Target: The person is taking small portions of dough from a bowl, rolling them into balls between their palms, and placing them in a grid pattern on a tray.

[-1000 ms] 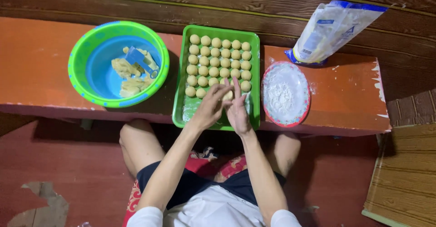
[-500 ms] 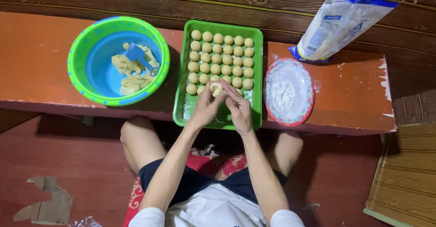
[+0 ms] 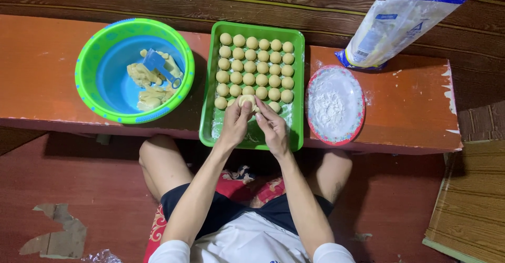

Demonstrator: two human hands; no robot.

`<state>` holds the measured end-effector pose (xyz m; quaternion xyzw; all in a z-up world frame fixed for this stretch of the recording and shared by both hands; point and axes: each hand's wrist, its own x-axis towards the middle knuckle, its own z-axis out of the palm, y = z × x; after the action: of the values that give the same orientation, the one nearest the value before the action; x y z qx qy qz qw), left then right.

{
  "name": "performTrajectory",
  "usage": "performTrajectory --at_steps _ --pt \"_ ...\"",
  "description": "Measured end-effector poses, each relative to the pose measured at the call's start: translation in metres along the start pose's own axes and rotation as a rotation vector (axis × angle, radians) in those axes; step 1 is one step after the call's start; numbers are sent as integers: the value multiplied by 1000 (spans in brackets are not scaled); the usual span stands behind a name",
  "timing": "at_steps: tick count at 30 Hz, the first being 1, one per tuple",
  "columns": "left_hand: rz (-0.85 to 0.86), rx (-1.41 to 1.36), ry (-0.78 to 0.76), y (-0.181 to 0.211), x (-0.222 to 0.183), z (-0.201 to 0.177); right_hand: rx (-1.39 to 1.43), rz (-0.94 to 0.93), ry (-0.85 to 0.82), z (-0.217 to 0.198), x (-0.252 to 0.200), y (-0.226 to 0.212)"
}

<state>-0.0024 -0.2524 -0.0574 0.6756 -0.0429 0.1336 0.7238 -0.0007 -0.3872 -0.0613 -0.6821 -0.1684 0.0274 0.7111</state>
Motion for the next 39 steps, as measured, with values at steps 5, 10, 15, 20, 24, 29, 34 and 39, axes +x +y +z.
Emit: performTrajectory --at_steps 5,10,15,20,24,29,34,39 --pt "-58 -207 -237 -8 -4 -1 43 42 91 -5 -1 13" --pt "-45 -182 -236 -4 -3 1 88 74 152 2 3 -15" --pt "-17 13 -86 -25 2 -6 140 110 168 -1 0 14" --pt "82 136 -30 1 3 -5 105 69 207 7 -1 -3" --pt "46 130 35 -22 4 -8 198 42 264 6 -1 0" --pt "-214 -143 -58 -52 0 -11 195 81 333 3 2 12" --pt "-291 -483 22 -20 4 -4 125 43 390 3 3 10" --pt "-195 -337 -25 -21 2 -7 146 45 395 0 3 20"
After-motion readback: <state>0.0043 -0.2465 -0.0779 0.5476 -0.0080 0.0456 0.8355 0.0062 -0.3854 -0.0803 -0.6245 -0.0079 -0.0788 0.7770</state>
